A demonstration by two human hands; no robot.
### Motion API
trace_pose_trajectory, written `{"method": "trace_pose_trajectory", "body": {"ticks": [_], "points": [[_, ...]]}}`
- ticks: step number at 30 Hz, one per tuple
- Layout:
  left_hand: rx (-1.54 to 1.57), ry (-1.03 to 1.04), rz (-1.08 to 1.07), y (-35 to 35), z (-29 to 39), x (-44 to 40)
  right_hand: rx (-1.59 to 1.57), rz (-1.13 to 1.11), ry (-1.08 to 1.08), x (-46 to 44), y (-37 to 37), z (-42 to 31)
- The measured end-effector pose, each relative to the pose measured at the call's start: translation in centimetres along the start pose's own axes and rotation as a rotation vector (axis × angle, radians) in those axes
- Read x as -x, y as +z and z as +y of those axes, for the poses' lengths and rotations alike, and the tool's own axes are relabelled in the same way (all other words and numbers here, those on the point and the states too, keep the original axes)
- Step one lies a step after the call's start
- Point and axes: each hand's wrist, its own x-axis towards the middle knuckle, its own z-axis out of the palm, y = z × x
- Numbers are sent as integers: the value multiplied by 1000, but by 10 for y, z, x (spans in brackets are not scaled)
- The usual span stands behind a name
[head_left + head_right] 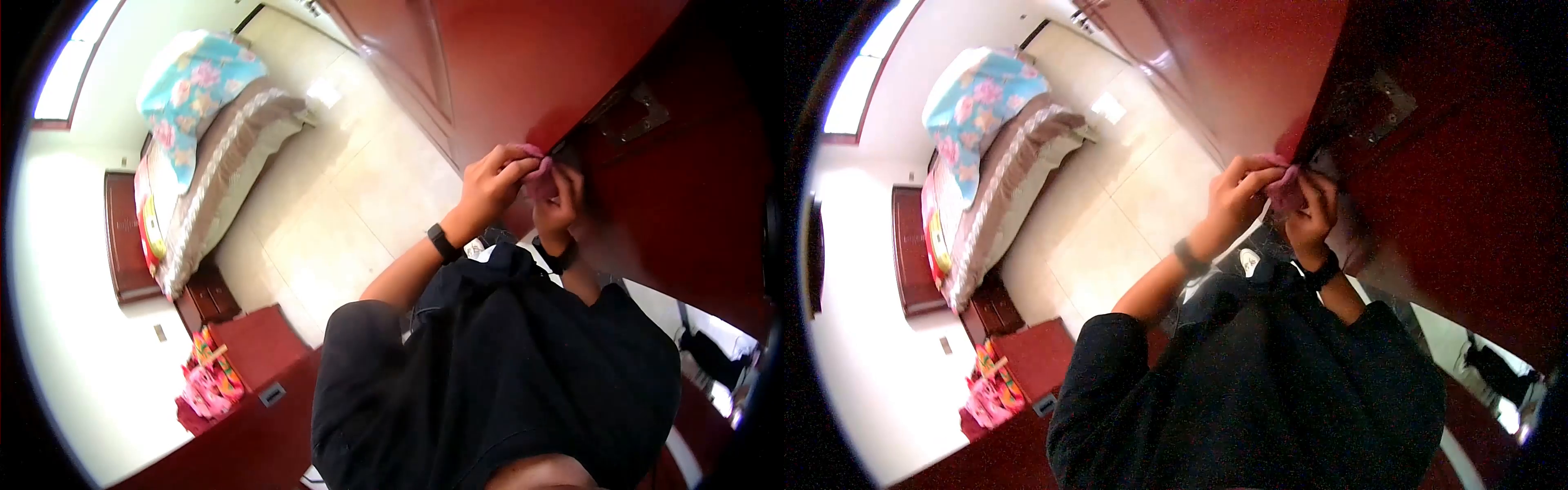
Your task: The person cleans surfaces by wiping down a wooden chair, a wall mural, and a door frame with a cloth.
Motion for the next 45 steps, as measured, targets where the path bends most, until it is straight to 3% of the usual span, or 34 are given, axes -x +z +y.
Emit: {"method": "trace_pose_trajectory", "body": {"ticks": [5,10,16,22,30,39,45], "points": [[50,31,-147,4,-44,20,76,-1,50,24,13,8],[161,152,-222,-22,-29,-29,211,94,9,-4,7,-22],[294,385,-62,-40,-7,-110,338,357,-146,-67,11,-60],[392,268,-158,-35,-27,-90,436,448,-181,-42,29,-37],[321,96,-297,-15,-67,-21,366,241,97,20,45,-20],[311,268,-80,-26,-25,-84,392,106,-125,-74,-10,-72],[366,167,-147,-30,-25,-77,386,163,-98,-57,-3,-63]]}}
